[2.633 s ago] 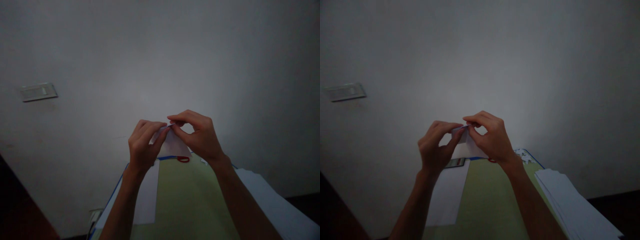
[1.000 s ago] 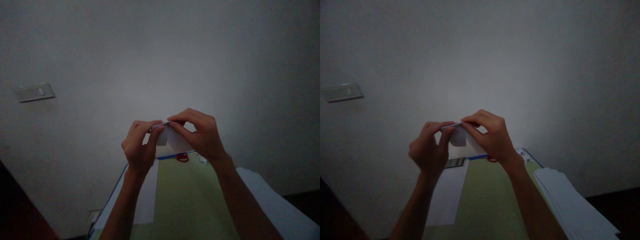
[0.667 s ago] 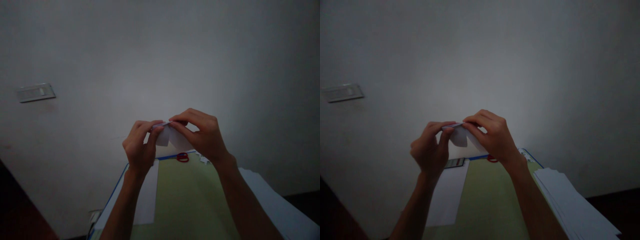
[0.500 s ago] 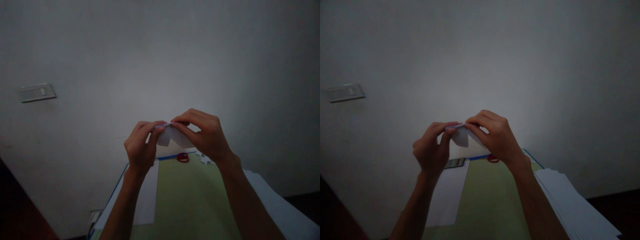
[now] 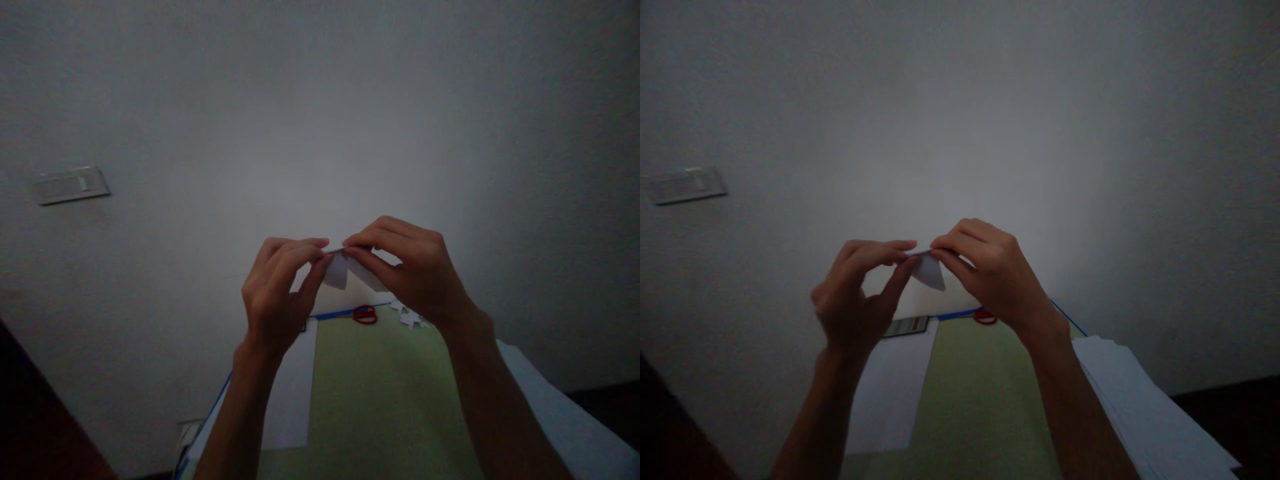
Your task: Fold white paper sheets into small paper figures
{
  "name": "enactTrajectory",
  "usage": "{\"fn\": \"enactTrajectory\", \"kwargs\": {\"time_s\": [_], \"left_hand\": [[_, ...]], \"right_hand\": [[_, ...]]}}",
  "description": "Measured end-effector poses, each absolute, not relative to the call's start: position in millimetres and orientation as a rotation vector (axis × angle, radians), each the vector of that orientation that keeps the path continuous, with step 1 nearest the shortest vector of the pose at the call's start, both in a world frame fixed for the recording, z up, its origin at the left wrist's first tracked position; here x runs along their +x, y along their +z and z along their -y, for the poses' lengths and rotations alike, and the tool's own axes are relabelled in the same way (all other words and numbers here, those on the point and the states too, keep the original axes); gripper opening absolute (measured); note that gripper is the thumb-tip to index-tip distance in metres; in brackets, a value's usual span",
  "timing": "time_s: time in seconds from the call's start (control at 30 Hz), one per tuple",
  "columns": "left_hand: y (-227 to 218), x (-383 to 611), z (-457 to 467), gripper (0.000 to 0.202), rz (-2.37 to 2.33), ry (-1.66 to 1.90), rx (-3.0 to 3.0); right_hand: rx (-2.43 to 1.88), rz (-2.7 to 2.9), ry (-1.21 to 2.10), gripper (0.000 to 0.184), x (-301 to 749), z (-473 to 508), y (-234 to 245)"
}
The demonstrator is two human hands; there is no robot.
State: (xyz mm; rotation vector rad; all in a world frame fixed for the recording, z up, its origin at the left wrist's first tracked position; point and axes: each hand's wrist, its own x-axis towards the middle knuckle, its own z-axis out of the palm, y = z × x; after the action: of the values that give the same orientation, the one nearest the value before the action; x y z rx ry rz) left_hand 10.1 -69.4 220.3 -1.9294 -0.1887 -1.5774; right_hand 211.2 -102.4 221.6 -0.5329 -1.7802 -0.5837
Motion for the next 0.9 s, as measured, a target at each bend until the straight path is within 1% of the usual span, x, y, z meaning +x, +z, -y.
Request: {"fn": "enactTrajectory", "kwargs": {"time_s": [0.27, 0.47, 0.67, 0.9], "left_hand": [[219.5, 9.7, 72.9, 0.019, 0.319, -1.559, -1.912], [220.3, 10.9, 73.5, 0.016, 0.295, -1.548, -1.919], [220.4, 13.2, 74.9, 0.017, 0.294, -1.558, -1.927], [218.4, 14.4, 75.3, 0.015, 0.412, -1.583, -1.899]], "right_hand": [[-0.579, 1.772, -0.642, 0.010, 212.4, 102.9, 220.3], [-0.596, 1.765, -0.661, 0.010, 210.9, 104.3, 221.0], [-0.619, 1.767, -0.655, 0.012, 209.0, 105.4, 223.4], [-0.636, 1.771, -0.670, 0.014, 207.7, 105.9, 224.0]]}}
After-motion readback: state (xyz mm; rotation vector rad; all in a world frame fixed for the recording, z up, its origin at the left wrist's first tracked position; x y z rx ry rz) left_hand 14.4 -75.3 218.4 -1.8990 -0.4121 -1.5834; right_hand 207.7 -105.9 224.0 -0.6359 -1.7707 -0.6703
